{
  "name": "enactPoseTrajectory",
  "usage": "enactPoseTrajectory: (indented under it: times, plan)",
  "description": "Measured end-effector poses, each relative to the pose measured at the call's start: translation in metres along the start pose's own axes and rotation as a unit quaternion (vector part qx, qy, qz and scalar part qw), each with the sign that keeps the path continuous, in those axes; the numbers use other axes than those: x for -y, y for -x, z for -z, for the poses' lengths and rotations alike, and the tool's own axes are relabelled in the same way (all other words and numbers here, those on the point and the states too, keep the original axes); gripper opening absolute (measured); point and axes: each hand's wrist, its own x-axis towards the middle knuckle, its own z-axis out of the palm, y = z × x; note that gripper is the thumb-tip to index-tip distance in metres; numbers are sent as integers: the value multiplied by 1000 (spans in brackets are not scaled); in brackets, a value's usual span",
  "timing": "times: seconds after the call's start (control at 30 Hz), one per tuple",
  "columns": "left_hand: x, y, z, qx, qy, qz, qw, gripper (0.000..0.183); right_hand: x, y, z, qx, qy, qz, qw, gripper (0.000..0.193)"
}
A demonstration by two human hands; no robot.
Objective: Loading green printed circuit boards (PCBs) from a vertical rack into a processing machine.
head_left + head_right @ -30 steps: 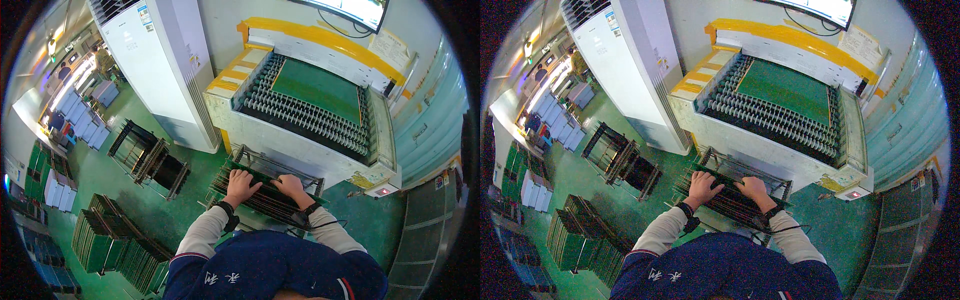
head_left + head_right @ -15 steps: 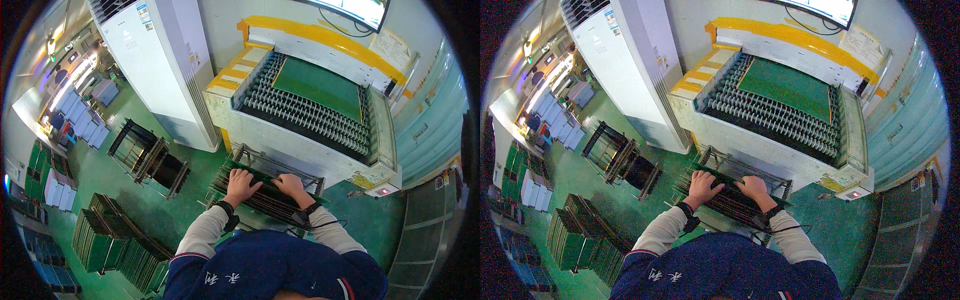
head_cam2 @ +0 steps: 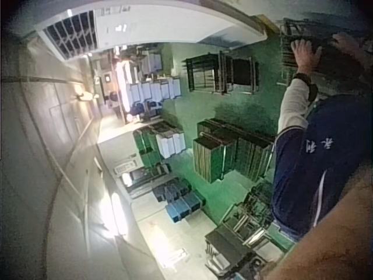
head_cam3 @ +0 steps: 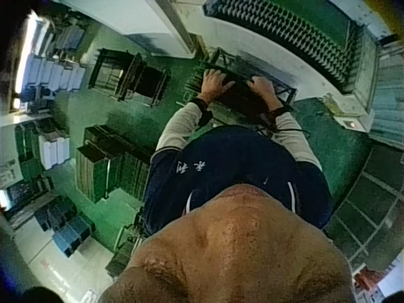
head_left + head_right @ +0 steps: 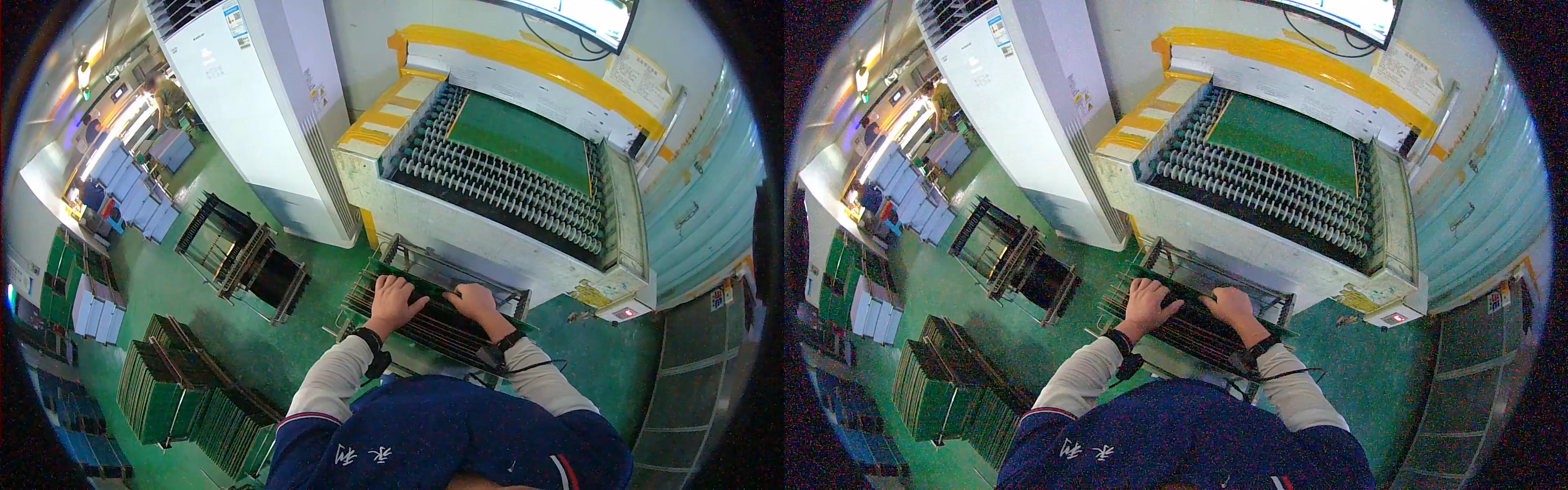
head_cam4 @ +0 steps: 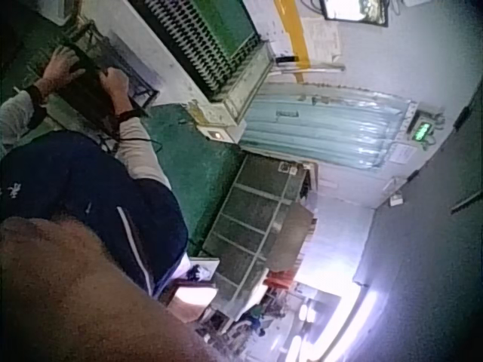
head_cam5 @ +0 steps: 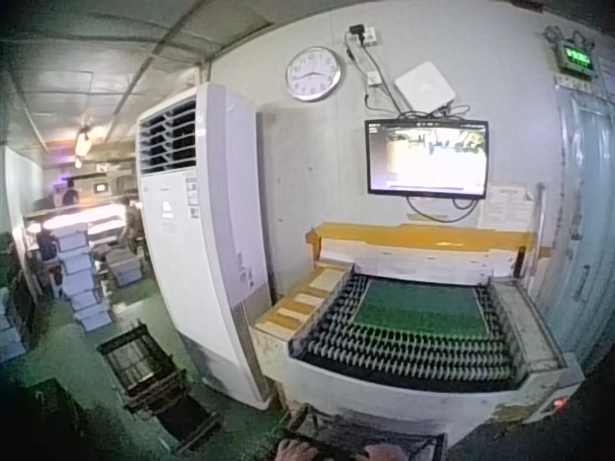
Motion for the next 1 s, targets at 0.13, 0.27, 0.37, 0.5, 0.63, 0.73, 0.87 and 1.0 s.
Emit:
enactPoseTrajectory:
  times: [0.13, 0.27, 0.37, 0.5, 0.63, 0.73, 0.87, 1.0]
  plan:
    - [1, 1, -1, -2, -4, 1, 1000, 44, 3, 1, 3, 7, 4, -4, 1000, 56]
    - [0, 0, 0, 2, -5, 3, 1000, 44, 3, 0, 3, 15, 7, -5, 1000, 56]
    - [0, 0, 1, 17, -11, 2, 1000, 45, 1, 0, 2, 15, 1, -6, 1000, 56]
    - [0, 0, 1, 12, -2, 5, 1000, 45, 2, 0, 2, 19, 4, -8, 1000, 56]
    - [0, 0, 1, 6, -9, -5, 1000, 44, 3, 0, 4, 20, 3, -9, 1000, 56]
    - [0, 0, 1, 11, -4, 3, 1000, 45, 4, 0, 5, 18, 5, -8, 1000, 55]
    - [1, 0, 1, 19, -7, 10, 1000, 45, 5, 1, 6, 23, 4, -13, 1000, 56]
    - [1, 1, -2, 9, -5, 5, 1000, 45, 4, 1, 4, 19, 1, -11, 1000, 56]
